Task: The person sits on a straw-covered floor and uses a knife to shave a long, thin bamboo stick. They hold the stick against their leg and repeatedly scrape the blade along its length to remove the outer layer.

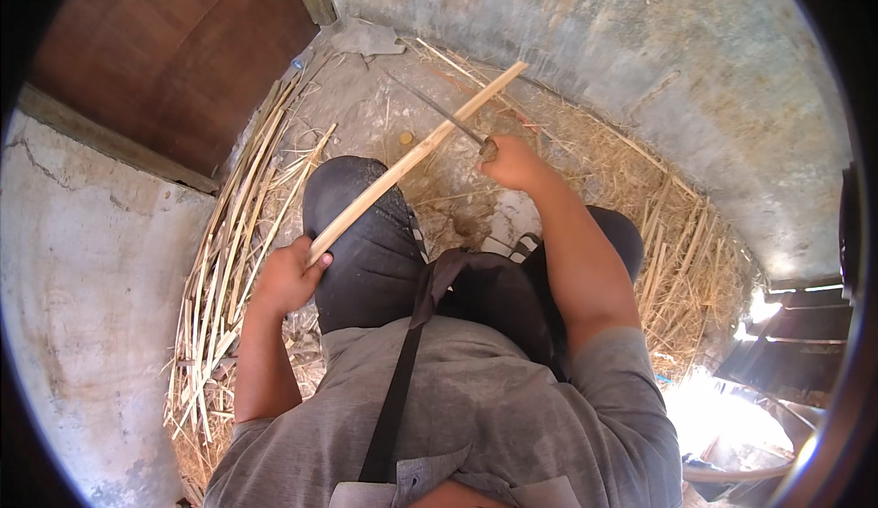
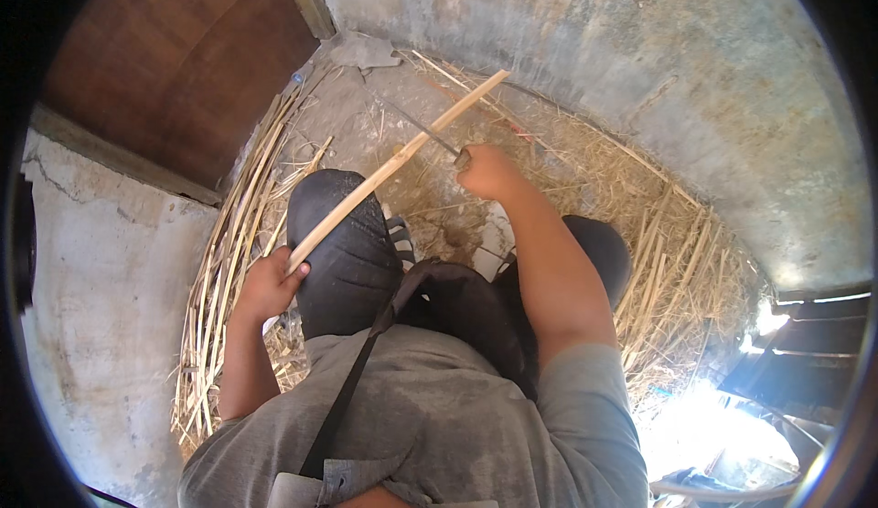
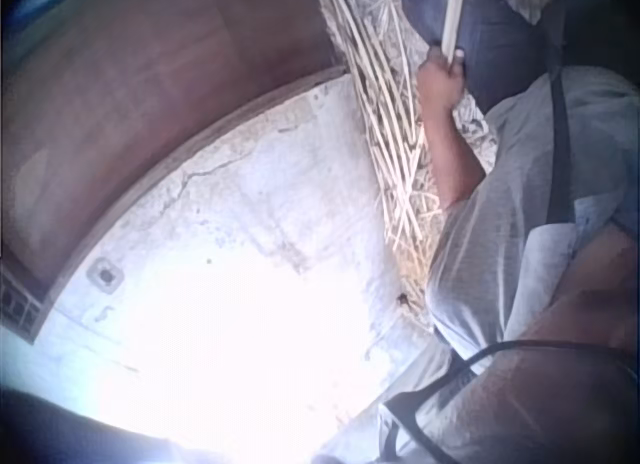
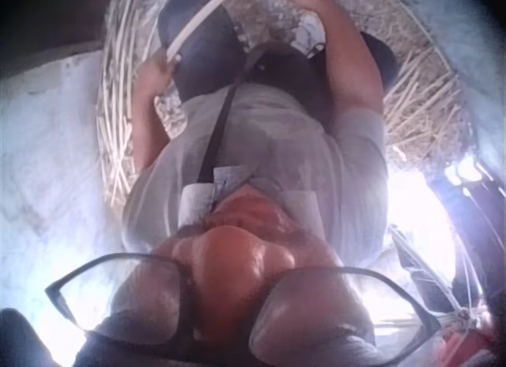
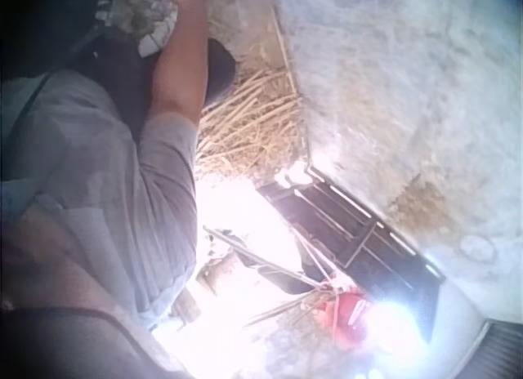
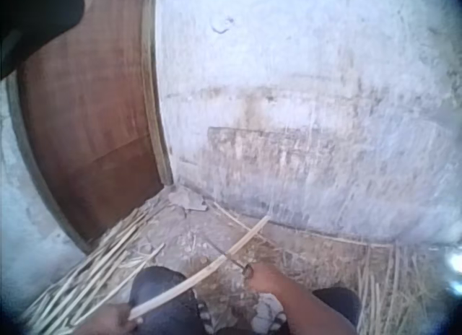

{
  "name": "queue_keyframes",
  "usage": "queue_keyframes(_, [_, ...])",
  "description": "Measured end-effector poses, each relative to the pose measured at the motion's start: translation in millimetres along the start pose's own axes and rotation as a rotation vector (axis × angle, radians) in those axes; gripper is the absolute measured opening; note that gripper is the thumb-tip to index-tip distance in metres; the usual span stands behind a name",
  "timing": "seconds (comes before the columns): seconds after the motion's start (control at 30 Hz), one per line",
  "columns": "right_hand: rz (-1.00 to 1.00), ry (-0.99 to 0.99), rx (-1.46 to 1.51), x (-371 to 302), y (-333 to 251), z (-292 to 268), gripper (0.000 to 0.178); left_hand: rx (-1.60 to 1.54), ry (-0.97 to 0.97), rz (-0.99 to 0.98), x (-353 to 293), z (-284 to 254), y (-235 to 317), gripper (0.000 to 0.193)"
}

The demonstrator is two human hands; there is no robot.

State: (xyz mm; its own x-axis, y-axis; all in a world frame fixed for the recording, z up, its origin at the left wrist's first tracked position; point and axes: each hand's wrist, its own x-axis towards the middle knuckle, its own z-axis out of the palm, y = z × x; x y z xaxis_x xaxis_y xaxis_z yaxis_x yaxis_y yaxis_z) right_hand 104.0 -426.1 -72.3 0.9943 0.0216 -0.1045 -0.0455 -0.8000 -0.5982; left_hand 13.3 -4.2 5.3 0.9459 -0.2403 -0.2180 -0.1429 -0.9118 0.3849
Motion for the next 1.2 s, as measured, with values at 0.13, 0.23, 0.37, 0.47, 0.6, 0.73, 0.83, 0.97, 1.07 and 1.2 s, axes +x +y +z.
queue_keyframes(0.13, [-0.181, -0.109, -0.243, -21, -50, 7, 0.033, 0.032, 0.004, 0.036, 0, -2, -3, 0.036])
queue_keyframes(0.23, [-0.212, -0.104, -0.102, -10, -39, 16, 0.033, 0.034, 0.019, 0.040, 0, 1, -3, 0.036])
queue_keyframes(0.37, [0.109, 0.115, 0.017, 11, 8, 4, 0.034, 0.014, 0.069, 0.047, 0, 4, -3, 0.036])
queue_keyframes(0.47, [0.108, 0.099, -0.059, 10, 22, -7, 0.033, 0.014, 0.029, 0.034, 0, -1, -4, 0.036])
queue_keyframes(0.6, [0.021, 0.229, 0.039, -1, 7, 4, 0.031, -0.036, -0.021, 0.010, 2, 3, -6, 0.036])
queue_keyframes(0.73, [-0.006, 0.192, -0.037, -10, -19, -9, 0.031, -0.110, -0.006, 0.005, 3, 8, -11, 0.036])
queue_keyframes(0.83, [-0.091, 0.097, -0.130, -19, -42, -14, 0.031, -0.084, -0.010, 0.007, 1, 8, -13, 0.035])
queue_keyframes(0.97, [-0.196, -0.075, -0.291, -19, -56, -5, 0.034, -0.017, 0.014, 0.032, 2, 5, -9, 0.035])
queue_keyframes(1.07, [-0.068, 0.124, -0.034, 9, 13, 15, 0.038, -0.009, 0.012, 0.033, 0, 6, -8, 0.035])
queue_keyframes(1.2, [0.108, 0.122, 0.050, 18, 29, -8, 0.038, -0.028, 0.002, 0.035, 3, 2, -9, 0.035])
